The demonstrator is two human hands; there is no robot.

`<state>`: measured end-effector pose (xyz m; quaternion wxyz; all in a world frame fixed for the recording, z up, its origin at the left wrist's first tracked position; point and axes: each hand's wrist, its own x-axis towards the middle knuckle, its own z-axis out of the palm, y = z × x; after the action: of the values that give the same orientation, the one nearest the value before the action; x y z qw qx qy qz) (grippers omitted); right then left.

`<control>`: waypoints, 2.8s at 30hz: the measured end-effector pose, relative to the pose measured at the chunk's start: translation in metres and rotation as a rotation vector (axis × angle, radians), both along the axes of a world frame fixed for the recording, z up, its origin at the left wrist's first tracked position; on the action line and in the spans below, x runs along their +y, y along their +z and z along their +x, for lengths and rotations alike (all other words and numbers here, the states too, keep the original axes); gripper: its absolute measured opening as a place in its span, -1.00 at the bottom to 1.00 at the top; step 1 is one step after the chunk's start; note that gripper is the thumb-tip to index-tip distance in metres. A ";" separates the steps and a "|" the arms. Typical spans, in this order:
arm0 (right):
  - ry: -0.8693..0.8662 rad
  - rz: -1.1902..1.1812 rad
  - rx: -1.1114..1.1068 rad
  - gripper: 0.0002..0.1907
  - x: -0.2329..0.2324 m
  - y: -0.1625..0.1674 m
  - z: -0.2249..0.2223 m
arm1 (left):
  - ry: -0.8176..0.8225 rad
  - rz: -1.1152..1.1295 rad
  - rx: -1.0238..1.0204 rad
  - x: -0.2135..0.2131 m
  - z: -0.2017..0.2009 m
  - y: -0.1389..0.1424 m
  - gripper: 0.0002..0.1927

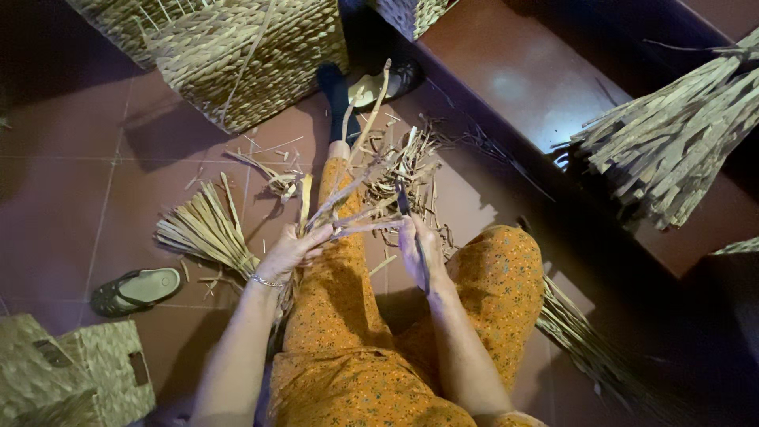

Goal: The person sits on the floor and uses scissors to trim and split dried plant strips. They repeatedly cut, separate, and bundle the strips, then tie a bundle with a thin strip of material. Finished bundles are placed on the floor beside them.

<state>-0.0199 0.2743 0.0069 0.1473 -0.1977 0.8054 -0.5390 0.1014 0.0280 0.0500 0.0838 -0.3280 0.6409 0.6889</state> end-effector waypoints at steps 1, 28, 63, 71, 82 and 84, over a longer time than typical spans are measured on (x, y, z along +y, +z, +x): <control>-0.024 -0.042 0.031 -0.56 0.000 0.001 0.000 | -0.021 -0.008 0.011 0.001 -0.001 -0.003 -0.73; -0.024 -0.165 -0.207 -0.44 0.002 -0.005 0.003 | -0.012 -0.036 0.091 0.010 -0.001 -0.067 -0.62; 0.074 0.163 0.061 -0.58 -0.013 0.044 0.017 | 0.022 -0.334 0.176 0.039 -0.011 -0.051 -0.61; 0.055 0.162 0.300 -0.54 -0.009 0.042 0.011 | -0.115 -0.373 -0.170 0.052 -0.007 -0.014 -0.61; 0.040 0.205 0.038 -0.45 -0.008 0.033 0.009 | -0.193 -0.539 0.159 0.041 -0.006 -0.038 -0.62; 0.013 0.069 0.176 -0.45 -0.008 0.033 0.010 | -0.195 -0.550 0.151 0.041 -0.006 -0.038 -0.59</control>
<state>-0.0100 0.2659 0.0399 0.0860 -0.2444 0.8320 -0.4905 0.0949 0.0685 0.0120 0.0093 -0.2231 0.8364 0.5006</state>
